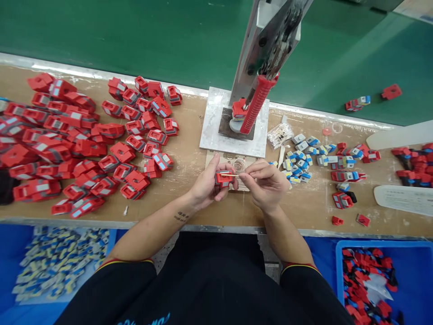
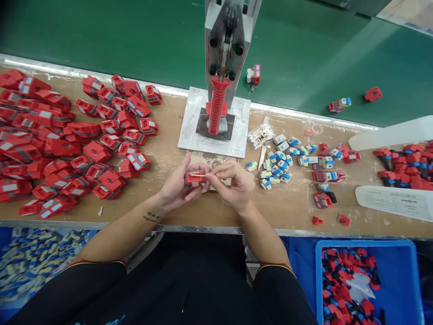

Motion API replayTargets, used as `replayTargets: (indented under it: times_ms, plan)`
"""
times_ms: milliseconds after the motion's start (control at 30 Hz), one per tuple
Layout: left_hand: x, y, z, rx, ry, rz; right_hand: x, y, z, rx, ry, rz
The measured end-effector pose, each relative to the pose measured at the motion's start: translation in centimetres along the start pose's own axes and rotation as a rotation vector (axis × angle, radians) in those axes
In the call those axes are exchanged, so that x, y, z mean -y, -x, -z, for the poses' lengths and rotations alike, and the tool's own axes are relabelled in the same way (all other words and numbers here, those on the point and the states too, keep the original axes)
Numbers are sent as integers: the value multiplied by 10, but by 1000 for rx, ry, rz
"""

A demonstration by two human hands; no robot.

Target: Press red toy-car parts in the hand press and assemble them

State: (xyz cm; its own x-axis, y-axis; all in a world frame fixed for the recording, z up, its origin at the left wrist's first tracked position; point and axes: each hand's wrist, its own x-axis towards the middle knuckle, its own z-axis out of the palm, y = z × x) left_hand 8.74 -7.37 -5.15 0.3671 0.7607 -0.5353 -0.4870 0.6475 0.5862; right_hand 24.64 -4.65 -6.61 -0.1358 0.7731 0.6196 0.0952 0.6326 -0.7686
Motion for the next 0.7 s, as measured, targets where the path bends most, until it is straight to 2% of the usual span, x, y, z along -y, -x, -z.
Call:
replayTargets:
  times_ms: [167,333,533,600,700]
  plan:
    - [-1,1,1,-66,-53,-53,2,-4,9,-4,94,86]
    - [-2,1,1,-117,-107,-98,5,-6,9,-2,199,150]
    - [-5,0,1,-147,-108,-98,0,-12,27,-37,75,54]
    - [-7,1,1,-162,-101,-93,-6,-14,34,23,138,9]
    - [-10,2,3,-178,-90,-103,-18,-15,37,204,290,-20]
